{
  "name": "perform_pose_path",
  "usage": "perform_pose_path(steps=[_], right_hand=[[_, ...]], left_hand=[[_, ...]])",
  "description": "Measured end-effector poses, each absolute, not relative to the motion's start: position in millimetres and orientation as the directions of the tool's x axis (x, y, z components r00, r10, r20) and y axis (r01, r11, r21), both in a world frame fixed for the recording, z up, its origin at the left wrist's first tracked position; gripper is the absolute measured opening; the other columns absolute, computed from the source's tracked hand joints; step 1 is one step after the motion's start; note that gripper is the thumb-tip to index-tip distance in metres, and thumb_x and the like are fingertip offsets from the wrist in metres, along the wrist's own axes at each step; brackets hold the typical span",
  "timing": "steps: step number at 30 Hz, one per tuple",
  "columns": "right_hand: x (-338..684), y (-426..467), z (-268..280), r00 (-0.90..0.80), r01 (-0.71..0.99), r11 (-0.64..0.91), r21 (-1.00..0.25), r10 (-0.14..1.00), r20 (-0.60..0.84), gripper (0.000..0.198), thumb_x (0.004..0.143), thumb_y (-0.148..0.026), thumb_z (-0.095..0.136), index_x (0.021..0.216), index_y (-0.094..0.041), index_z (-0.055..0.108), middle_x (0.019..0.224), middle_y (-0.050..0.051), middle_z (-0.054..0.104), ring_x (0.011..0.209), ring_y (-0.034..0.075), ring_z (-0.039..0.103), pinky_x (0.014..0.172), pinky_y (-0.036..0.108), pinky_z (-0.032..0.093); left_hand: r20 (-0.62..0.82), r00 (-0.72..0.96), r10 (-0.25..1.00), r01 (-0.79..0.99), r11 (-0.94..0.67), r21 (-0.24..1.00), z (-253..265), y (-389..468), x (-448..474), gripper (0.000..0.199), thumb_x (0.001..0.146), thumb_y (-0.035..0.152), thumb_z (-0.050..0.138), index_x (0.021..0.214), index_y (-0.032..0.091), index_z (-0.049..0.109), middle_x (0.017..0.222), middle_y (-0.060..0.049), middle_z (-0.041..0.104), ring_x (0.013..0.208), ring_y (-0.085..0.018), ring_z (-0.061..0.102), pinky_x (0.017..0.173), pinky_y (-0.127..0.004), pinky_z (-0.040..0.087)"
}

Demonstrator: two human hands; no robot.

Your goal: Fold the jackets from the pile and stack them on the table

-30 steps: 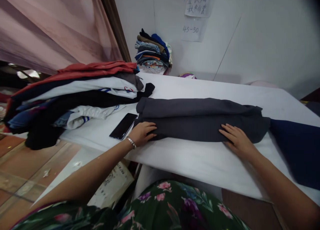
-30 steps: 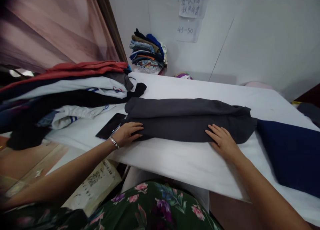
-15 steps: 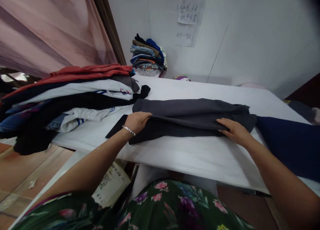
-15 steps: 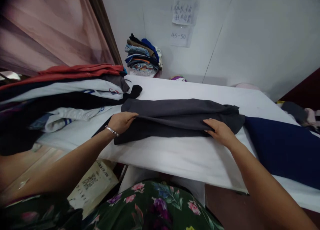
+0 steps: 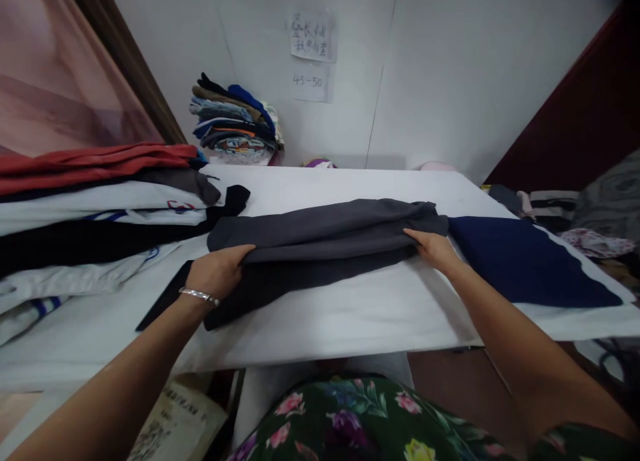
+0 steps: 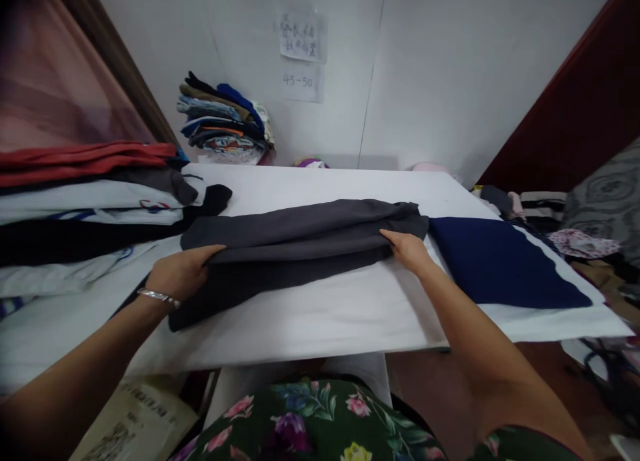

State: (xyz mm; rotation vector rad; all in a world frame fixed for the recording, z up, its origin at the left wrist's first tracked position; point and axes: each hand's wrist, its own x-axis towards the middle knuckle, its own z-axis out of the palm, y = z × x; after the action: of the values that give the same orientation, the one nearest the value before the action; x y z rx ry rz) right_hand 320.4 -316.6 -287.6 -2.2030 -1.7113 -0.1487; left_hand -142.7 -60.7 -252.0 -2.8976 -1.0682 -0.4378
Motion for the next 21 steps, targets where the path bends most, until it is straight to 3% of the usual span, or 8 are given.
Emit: perform_pose_path(steps=[2, 5, 8, 12, 15, 18, 21], right_hand=[[318, -316, -287, 0.274, 0.945, -0.202, -0.257, 0.92, 0.282, 0.054, 0.077, -0.006, 0.049, 0.129, -0.02, 0.059, 0.126, 0.007, 0.063, 0.115, 0.028, 0.06, 0.101, 0.047, 0.048], [316, -321, -291, 0.23, 0.926, -0.15, -0.347, 0.952, 0.201, 0.056, 0.07, -0.002, 0.051, 0.121, -0.021, 0.065, 0.126, 0.005, 0.063, 0.119, 0.025, 0.057, 0.107, 0.044, 0.043], [316, -325, -289, 0.214, 0.864, -0.145, -0.482, 0.973, 0.09, 0.057, 0.068, -0.003, 0.053, 0.118, -0.026, 0.067, 0.133, 0.003, 0.058, 0.126, 0.025, 0.051, 0.108, 0.043, 0.041], [305, -305, -277, 0.174, 0.763, -0.095, -0.639, 0.983, 0.062, 0.045, 0.079, -0.017, 0.055, 0.122, -0.027, 0.064, 0.135, 0.002, 0.056, 0.127, 0.025, 0.05, 0.108, 0.045, 0.04], [286, -269, -273, 0.103, 0.807, -0.041, -0.589, 0.992, 0.072, 0.036, 0.087, -0.027, 0.052, 0.12, -0.024, 0.065, 0.134, 0.004, 0.057, 0.126, 0.023, 0.051, 0.11, 0.044, 0.038], [269, -230, -274, 0.03, 0.91, 0.001, -0.414, 0.997, 0.068, 0.033, 0.088, -0.025, 0.05, 0.116, -0.02, 0.067, 0.131, 0.008, 0.059, 0.124, 0.024, 0.053, 0.109, 0.041, 0.038], [261, -203, -277, 0.06, 0.961, -0.049, -0.272, 0.998, 0.034, 0.028, 0.09, -0.023, 0.047, 0.103, -0.016, 0.07, 0.116, 0.012, 0.068, 0.112, 0.025, 0.06, 0.1, 0.037, 0.043]], left_hand=[[0.294, 0.709, 0.641, 0.67, -0.743, 0.003, -251, -64, -142, 0.051, 0.075, 0.012, 0.044, 0.121, 0.029, 0.061, 0.115, -0.004, 0.069, 0.099, -0.03, 0.066, 0.08, -0.046, 0.055], [0.175, 0.768, 0.616, 0.627, -0.779, -0.009, -261, -75, -147, 0.05, 0.075, 0.01, 0.04, 0.116, 0.025, 0.065, 0.113, -0.005, 0.07, 0.101, -0.027, 0.066, 0.087, -0.044, 0.053], [0.057, 0.848, 0.528, 0.521, -0.848, 0.097, -274, -84, -157, 0.044, 0.076, 0.018, 0.044, 0.113, 0.023, 0.068, 0.119, -0.006, 0.068, 0.111, -0.025, 0.062, 0.098, -0.041, 0.049], [-0.002, 0.845, 0.535, 0.515, -0.812, 0.275, -274, -82, -158, 0.047, 0.082, 0.049, 0.048, 0.117, 0.022, 0.067, 0.13, -0.007, 0.061, 0.122, -0.025, 0.054, 0.104, -0.04, 0.044], [-0.022, 0.801, 0.599, 0.574, -0.757, 0.311, -269, -76, -142, 0.055, 0.087, 0.055, 0.038, 0.117, 0.019, 0.066, 0.133, -0.008, 0.059, 0.124, -0.024, 0.053, 0.106, -0.039, 0.042], [0.024, 0.793, 0.608, 0.584, -0.773, 0.248, -268, -73, -121, 0.05, 0.089, 0.047, 0.038, 0.116, 0.016, 0.066, 0.132, -0.01, 0.059, 0.123, -0.024, 0.054, 0.106, -0.039, 0.041], [0.102, 0.811, 0.576, 0.554, -0.812, 0.183, -266, -76, -104, 0.041, 0.091, 0.037, 0.038, 0.112, 0.018, 0.067, 0.124, -0.009, 0.065, 0.111, -0.023, 0.061, 0.096, -0.037, 0.049]])
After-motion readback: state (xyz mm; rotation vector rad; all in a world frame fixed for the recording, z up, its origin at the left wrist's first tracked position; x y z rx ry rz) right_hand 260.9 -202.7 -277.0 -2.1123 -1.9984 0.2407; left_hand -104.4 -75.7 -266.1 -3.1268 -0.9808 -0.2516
